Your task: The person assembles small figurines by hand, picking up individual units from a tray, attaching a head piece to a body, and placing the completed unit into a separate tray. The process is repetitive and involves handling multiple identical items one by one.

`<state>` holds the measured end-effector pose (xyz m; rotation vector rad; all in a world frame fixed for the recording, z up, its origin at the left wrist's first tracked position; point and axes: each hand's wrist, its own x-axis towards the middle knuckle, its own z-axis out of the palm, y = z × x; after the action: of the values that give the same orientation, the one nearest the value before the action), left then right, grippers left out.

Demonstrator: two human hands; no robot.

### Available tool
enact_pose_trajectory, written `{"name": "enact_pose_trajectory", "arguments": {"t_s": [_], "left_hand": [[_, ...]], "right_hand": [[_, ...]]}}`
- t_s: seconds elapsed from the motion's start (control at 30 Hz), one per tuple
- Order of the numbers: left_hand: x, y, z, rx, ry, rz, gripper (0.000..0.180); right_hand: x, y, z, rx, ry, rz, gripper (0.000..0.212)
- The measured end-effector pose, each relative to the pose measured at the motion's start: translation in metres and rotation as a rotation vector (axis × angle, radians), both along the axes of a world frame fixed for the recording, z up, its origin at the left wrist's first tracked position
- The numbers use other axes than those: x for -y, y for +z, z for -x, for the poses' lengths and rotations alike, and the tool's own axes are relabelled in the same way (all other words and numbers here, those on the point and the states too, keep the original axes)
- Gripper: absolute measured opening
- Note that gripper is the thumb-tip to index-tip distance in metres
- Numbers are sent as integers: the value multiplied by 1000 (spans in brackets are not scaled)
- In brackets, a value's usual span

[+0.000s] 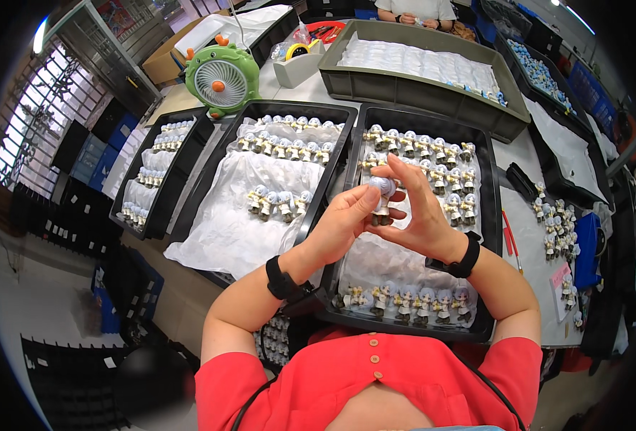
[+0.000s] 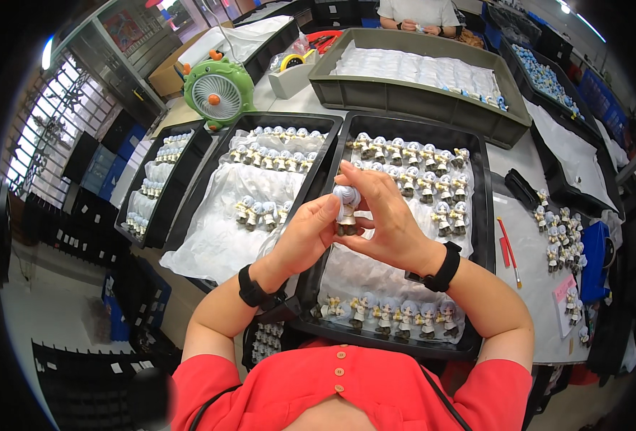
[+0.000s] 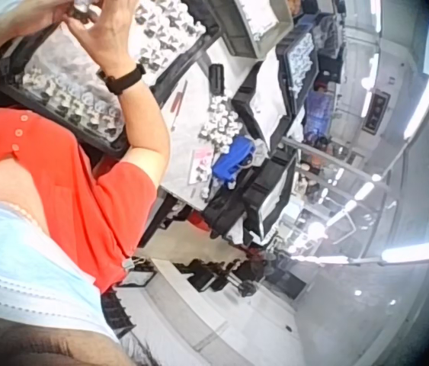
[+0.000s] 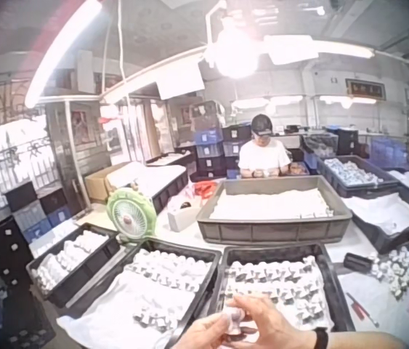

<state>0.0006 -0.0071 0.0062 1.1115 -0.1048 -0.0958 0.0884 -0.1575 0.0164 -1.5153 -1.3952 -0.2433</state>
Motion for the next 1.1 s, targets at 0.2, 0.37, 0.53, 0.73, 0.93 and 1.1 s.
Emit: {"name": "enact_pose_trajectory", "arguments": {"t_s": [0.2,0.37,0.53,0.73,0.93,1.1], "left_hand": [[0,6,-4,-30,-64,186,53],[-3,3,-5,1,-33,171,51],[-2,9,-3,46,10,156,49],[-9,4,-4,20,69,165,45],[-9,0,-4,15,142,173,36],[-11,2,-4,57,121,201,36]], "right_hand": [[-1,-6,0,-313,104,41,105],[1,-1,0,-559,175,126,106],[-1,-6,-1,-353,58,73,100],[-1,-9,-10,40,-187,-19,67],[-2,-4,-8,114,-211,-63,40],[-3,-8,-8,138,-252,-119,34]]}}
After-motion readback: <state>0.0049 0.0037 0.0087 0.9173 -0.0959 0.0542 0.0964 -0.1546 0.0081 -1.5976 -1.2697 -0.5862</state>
